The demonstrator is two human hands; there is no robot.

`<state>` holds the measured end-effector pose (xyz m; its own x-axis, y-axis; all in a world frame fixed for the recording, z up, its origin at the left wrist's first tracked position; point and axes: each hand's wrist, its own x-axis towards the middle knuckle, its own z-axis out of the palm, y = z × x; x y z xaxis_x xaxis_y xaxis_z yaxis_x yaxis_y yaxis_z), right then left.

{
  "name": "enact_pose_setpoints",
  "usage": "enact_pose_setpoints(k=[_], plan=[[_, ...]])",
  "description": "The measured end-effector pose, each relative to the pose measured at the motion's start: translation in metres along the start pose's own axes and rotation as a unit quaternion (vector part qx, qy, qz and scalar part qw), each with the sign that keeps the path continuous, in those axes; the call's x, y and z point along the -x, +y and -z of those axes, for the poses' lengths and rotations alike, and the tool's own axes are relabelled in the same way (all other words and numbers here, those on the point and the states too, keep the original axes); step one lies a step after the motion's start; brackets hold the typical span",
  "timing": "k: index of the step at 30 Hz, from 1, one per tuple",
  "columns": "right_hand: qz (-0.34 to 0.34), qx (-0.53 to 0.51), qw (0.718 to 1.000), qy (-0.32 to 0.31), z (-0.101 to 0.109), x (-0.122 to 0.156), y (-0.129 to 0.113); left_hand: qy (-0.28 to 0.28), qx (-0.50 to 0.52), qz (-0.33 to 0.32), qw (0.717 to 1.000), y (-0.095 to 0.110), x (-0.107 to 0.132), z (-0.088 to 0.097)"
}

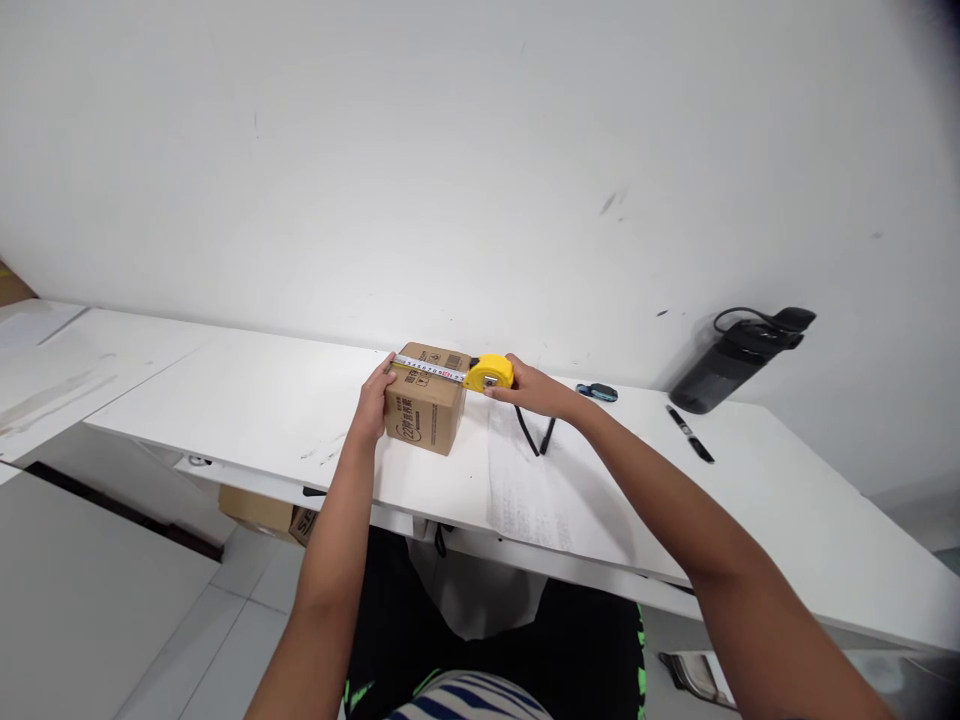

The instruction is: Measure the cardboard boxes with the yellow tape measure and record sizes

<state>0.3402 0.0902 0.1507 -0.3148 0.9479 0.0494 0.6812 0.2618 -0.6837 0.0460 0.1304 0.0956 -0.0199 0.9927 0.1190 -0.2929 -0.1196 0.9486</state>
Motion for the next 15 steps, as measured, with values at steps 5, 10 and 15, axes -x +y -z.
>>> enact_pose_setpoints(k=[5,10,15], plan=[[0.004,0.02,1.0,0.018,0.001,0.002,-0.006,0.004,0.001,0.007,1.0,0.004,0.001,-0.001],[0.035,0.07,0.996,0.035,-0.006,-0.007,-0.032,0.0,0.002,0.021,1.0,0.006,0.007,-0.009],[0.045,0.141,0.989,0.018,-0.023,-0.038,-0.068,0.015,-0.007,0.006,1.0,-0.002,0.03,-0.031]])
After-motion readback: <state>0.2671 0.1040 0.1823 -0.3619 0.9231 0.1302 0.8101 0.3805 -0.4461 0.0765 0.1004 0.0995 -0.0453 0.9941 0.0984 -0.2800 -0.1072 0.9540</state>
